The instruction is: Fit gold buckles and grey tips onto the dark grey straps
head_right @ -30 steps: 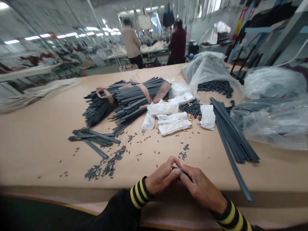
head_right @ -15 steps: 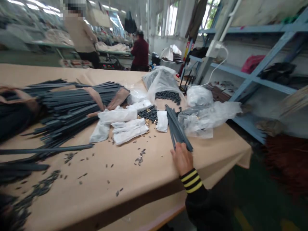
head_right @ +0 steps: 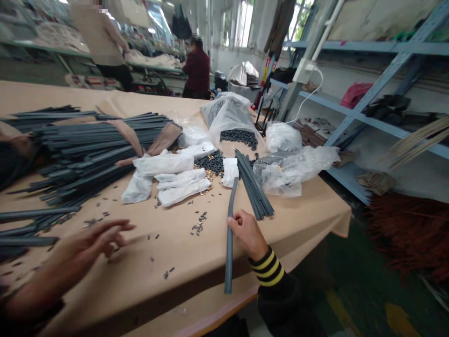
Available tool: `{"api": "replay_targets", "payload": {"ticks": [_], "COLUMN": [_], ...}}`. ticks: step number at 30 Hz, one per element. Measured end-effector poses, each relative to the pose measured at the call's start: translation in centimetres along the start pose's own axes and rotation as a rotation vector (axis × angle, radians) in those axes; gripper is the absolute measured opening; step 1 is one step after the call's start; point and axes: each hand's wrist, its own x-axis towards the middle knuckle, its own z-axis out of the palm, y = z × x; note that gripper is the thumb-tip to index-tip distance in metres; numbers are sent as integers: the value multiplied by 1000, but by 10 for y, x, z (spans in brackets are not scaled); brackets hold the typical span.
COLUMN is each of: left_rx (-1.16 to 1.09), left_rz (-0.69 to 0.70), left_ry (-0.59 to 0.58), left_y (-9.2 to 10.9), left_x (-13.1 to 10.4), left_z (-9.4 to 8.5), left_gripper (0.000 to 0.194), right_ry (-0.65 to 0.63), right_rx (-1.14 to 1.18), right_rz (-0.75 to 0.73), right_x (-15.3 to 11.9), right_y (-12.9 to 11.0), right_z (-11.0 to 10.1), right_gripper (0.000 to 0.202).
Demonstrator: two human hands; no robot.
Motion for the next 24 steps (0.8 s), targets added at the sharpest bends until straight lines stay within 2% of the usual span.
{"api": "replay_targets", "payload": {"ticks": [1, 3, 4, 5, 7, 9, 14, 24], "left_rx": [-77, -258, -325, -391, -518, -605, -702, -708], "left_rz": [-40, -106, -120, -138, -173, -222, -302, -299], "left_ry": [-126, -338, -369, -337, -222, -146, -133, -153], "left_y": [4, 11, 13, 12, 8, 1, -7, -9], "left_x": [-7, -15, -16, -16, -13, -11, -10, -9], "left_z": [12, 43, 58, 71, 85, 85, 67, 69], "left_gripper": [41, 40, 37, 34, 29, 27, 23, 22], "right_ry": [-83, -341, -477, -588, -696, -695, -721, -676], "right_rx": [150, 368, 433, 486, 559, 604, 632, 714], "right_rz": [-31, -70, -76, -65, -24, 18, 46, 124], "right_x": [-12, -35, -45, -53, -62, -64, -62, -67], "right_y": [-7, -19, -23, -24, -20, -12, 5, 3], "right_z": [8, 25, 31, 36, 42, 42, 37, 46], "right_gripper": [21, 20, 19, 19, 20, 23, 27, 26]}}
